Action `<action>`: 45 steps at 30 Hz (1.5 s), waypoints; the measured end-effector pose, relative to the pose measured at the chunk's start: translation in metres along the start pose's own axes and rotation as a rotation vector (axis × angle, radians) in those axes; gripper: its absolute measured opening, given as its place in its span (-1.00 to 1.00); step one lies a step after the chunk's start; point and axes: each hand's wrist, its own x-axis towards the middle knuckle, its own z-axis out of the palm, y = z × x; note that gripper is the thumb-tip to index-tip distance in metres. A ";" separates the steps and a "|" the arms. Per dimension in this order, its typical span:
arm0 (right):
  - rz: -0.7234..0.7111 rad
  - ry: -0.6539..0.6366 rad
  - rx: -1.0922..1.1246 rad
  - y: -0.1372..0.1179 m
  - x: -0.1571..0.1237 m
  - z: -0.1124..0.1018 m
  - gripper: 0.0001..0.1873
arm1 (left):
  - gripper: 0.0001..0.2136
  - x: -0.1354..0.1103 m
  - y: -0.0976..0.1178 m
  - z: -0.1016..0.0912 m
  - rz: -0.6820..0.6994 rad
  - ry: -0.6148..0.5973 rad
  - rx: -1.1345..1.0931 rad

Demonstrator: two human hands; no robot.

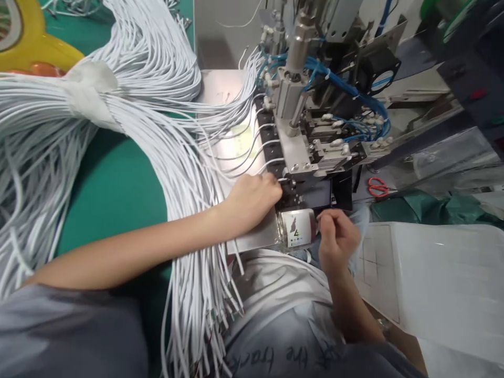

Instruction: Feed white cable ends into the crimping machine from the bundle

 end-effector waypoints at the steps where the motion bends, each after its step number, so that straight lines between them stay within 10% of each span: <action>1: -0.001 -0.111 -0.001 -0.008 -0.013 0.002 -0.79 | -0.81 0.001 -0.001 0.001 -0.028 0.004 0.013; 5: 0.107 -0.646 0.007 -0.027 -0.055 0.029 -0.84 | -0.77 0.006 -0.004 0.012 -0.044 0.036 0.019; 9: 0.155 -0.807 -0.035 -0.032 -0.070 0.046 -0.82 | -0.78 0.004 -0.004 0.015 -0.018 0.122 0.010; 18: 0.082 -0.368 0.053 -0.023 0.001 -0.010 -0.93 | -0.68 -0.008 0.010 0.009 0.379 0.436 -0.506; 27: 0.242 -0.162 0.653 -0.013 0.036 0.010 -0.82 | -0.80 0.007 -0.003 0.021 0.370 0.605 -0.848; 45: -0.007 -0.120 0.021 -0.023 0.034 0.007 -0.81 | -0.84 0.005 0.001 0.023 0.194 0.585 -0.922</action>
